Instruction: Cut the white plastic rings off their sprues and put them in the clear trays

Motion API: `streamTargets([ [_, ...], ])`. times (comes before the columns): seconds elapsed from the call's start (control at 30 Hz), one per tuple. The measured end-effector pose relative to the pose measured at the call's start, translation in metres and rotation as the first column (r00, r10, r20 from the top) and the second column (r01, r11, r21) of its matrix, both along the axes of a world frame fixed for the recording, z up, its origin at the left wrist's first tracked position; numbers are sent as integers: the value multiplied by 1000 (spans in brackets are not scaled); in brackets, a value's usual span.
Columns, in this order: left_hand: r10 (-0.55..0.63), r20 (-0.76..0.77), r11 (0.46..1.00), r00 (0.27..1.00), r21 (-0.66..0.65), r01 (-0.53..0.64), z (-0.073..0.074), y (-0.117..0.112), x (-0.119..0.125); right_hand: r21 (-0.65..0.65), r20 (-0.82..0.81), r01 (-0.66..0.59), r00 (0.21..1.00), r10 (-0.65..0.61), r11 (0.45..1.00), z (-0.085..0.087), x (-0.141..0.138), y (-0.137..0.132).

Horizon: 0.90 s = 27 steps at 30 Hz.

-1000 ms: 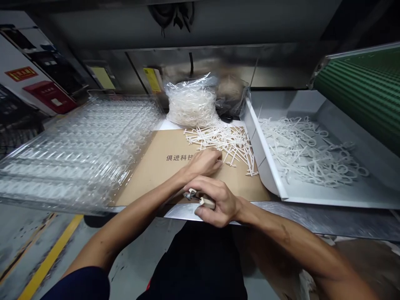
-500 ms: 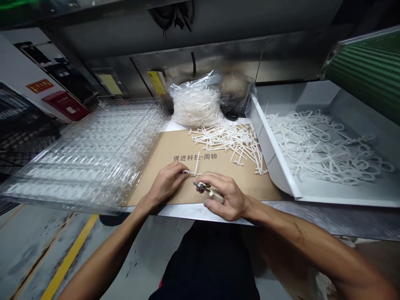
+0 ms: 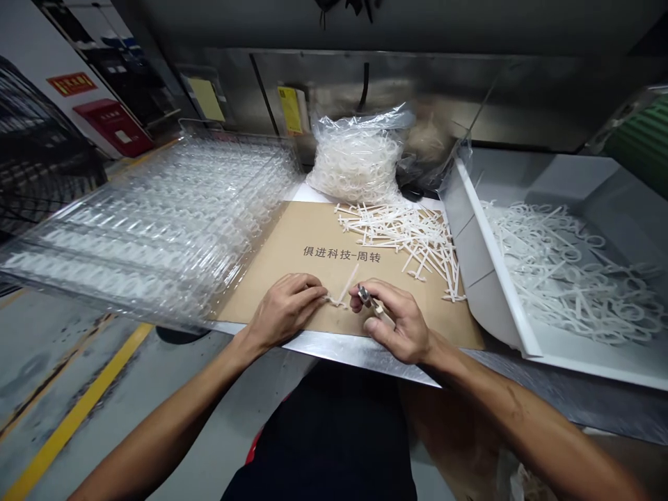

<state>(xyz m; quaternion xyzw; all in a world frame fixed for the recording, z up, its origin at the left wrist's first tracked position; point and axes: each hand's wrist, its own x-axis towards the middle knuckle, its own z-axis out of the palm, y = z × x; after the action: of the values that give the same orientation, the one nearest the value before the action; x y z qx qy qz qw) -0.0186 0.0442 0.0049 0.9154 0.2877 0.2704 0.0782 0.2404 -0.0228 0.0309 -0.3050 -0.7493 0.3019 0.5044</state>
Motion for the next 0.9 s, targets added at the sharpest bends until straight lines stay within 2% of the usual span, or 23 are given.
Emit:
streamTargets([
  [0.23,-9,-119,1000,993,11,11,5,-19,-1,-34,17,0,1000,0,999,-1,1,1],
  [0.47,98,-83,980,992,-168,-111,8,-20,6,-84,12,-13,1000,14,996,1,3,0],
  [0.6,135,36,960,990,-254,-122,11,-18,8,-116,14,-22,1000,24,993,4,3,-2],
  [0.73,238,233,951,943,-252,-178,9,-16,13,-158,19,-17,1000,20,987,8,2,-5],
  [0.9,281,259,939,924,-276,-208,2,-13,19,-292,-32,-17,999,8,956,7,3,-8],
])
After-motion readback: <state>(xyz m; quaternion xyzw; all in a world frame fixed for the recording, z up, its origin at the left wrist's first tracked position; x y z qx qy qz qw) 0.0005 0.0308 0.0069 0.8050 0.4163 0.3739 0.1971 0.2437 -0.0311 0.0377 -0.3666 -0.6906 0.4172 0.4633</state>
